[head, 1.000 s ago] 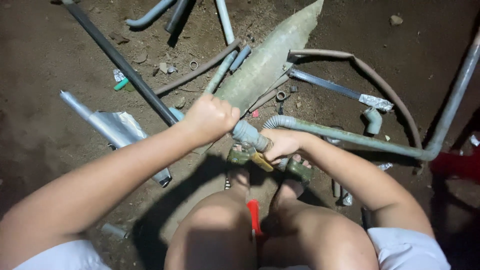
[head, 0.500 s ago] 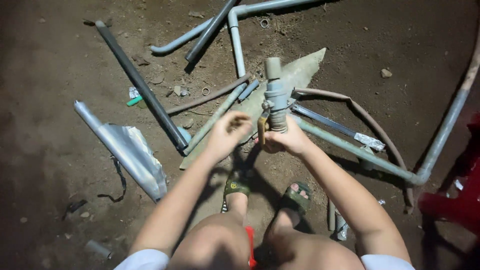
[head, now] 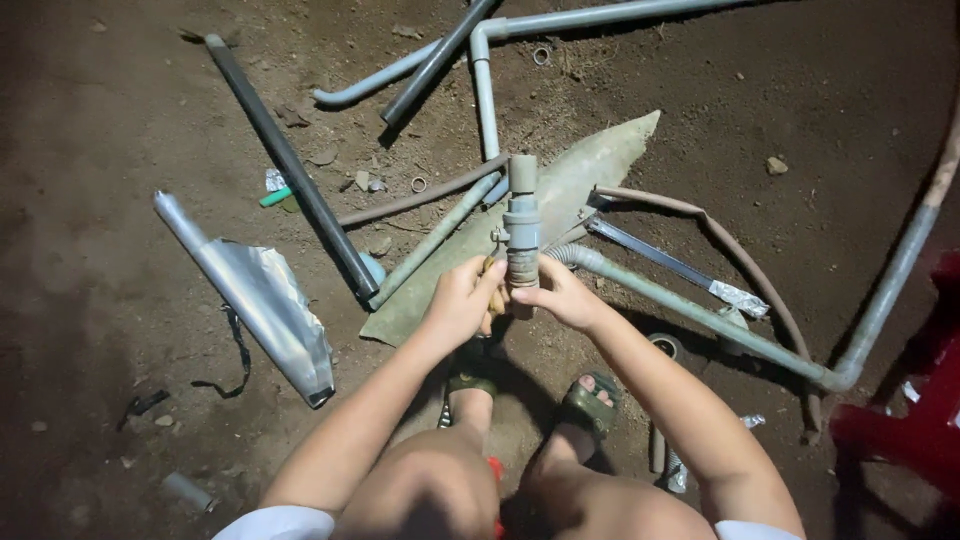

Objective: The person sits on the ground among scattered PVC pipes and fittings, wraps tape around a pipe section, saws a gray pipe with a hacksaw, and joins pipe segments with elbow fittings, fitting a corrugated hose onto a pipe end.

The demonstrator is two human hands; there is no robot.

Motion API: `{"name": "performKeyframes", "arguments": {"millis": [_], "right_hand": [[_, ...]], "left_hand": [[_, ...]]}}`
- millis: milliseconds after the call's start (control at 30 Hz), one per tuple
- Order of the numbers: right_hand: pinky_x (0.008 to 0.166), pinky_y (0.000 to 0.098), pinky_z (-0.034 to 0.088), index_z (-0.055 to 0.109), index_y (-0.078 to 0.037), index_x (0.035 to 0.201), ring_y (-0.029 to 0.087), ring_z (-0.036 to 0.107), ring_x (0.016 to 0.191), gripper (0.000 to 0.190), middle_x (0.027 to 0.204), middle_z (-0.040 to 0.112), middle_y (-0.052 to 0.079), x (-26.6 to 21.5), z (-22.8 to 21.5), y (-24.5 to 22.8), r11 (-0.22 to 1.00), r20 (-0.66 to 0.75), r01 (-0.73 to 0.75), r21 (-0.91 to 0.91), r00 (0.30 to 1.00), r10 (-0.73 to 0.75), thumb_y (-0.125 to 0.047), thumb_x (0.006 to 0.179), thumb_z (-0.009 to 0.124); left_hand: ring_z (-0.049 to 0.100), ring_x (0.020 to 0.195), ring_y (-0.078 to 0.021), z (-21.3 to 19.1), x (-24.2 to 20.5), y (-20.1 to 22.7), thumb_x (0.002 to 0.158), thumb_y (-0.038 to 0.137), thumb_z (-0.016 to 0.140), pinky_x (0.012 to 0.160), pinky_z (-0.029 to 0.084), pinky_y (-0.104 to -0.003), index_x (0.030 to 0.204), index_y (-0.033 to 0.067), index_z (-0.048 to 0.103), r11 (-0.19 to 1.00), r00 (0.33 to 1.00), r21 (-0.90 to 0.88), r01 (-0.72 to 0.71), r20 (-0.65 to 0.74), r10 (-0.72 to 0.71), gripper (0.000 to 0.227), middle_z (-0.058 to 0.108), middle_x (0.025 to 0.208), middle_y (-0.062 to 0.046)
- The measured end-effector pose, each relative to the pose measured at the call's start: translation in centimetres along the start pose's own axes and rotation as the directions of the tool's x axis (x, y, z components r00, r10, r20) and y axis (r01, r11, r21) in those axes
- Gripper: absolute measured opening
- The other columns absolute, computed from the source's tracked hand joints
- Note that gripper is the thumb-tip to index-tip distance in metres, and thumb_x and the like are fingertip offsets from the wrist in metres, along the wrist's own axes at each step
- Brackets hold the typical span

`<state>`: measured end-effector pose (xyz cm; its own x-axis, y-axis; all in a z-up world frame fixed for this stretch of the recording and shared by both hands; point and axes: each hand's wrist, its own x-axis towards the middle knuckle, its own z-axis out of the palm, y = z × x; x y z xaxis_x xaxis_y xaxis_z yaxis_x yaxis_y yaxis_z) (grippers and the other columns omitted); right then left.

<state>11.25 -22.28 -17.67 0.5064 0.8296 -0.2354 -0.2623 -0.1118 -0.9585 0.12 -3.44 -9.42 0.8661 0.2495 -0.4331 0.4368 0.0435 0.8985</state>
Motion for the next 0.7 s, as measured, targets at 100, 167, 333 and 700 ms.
{"name": "performKeyframes", "arguments": {"millis": [100, 167, 333, 700], "right_hand": [[0.120, 0.0475, 0.042, 0.059, -0.004, 0.151, 0.023, 0.058, 0.137, 0.054, 0.144, 0.067, 0.016, 0.0, 0.9, 0.8, 0.999, -0.048, 0.005, -0.049, 0.999, -0.007, -0.027, 0.103, 0.071], [0.123, 0.0480, 0.038, 0.058, -0.003, 0.152, 0.024, 0.056, 0.141, 0.049, 0.147, 0.065, 0.018, -0.5, 1.8, 0.3, 0.993, -0.071, 0.025, -0.118, 0.997, -0.033, -0.031, 0.112, 0.059], [0.070, 0.0375, 0.059, 0.058, -0.008, 0.149, 0.018, 0.066, 0.077, 0.043, 0.082, 0.068, 0.011, 0.4, 2.9, -1.3, 0.991, -0.121, -0.022, -0.132, 0.993, 0.005, -0.032, 0.114, 0.052], [0.044, 0.0253, 0.039, 0.071, 0.004, 0.103, 0.011, 0.039, 0.035, 0.081, 0.045, 0.034, 0.001, 0.2, -0.3, -5.0, 0.784, -0.134, -0.049, 0.619, 0.977, 0.167, -0.067, 0.107, 0.034]], "left_hand": [[0.063, 0.033, -0.0208, -0.3, 0.5, 0.7, 0.113, 0.037, 0.052, 0.029, 0.049, -0.028, 0.097, 0.0022, 0.065, 0.993, 0.994, -0.054, 0.102, -0.022, -0.104, 0.041, 0.073, 0.062, -0.018], [0.062, 0.033, -0.0220, -0.3, 0.6, 0.9, 0.114, 0.044, 0.049, 0.029, 0.048, -0.029, 0.094, 0.0016, 0.062, 0.980, 0.983, -0.081, 0.180, -0.030, -0.182, 0.049, 0.073, 0.065, -0.022], [0.062, 0.033, -0.0212, -0.8, 1.0, 0.6, 0.114, 0.044, 0.047, 0.030, 0.045, -0.029, 0.098, 0.0021, 0.061, 0.979, 0.981, -0.065, 0.193, -0.013, -0.194, 0.047, 0.073, 0.065, -0.022], [0.064, 0.062, -0.0283, 1.6, 4.0, 3.5, 0.092, 0.051, 0.079, 0.061, 0.052, -0.036, 0.083, 0.0105, 0.063, 0.859, 0.926, 0.361, -0.363, 0.034, 0.377, 0.045, 0.071, 0.068, -0.013]]}}
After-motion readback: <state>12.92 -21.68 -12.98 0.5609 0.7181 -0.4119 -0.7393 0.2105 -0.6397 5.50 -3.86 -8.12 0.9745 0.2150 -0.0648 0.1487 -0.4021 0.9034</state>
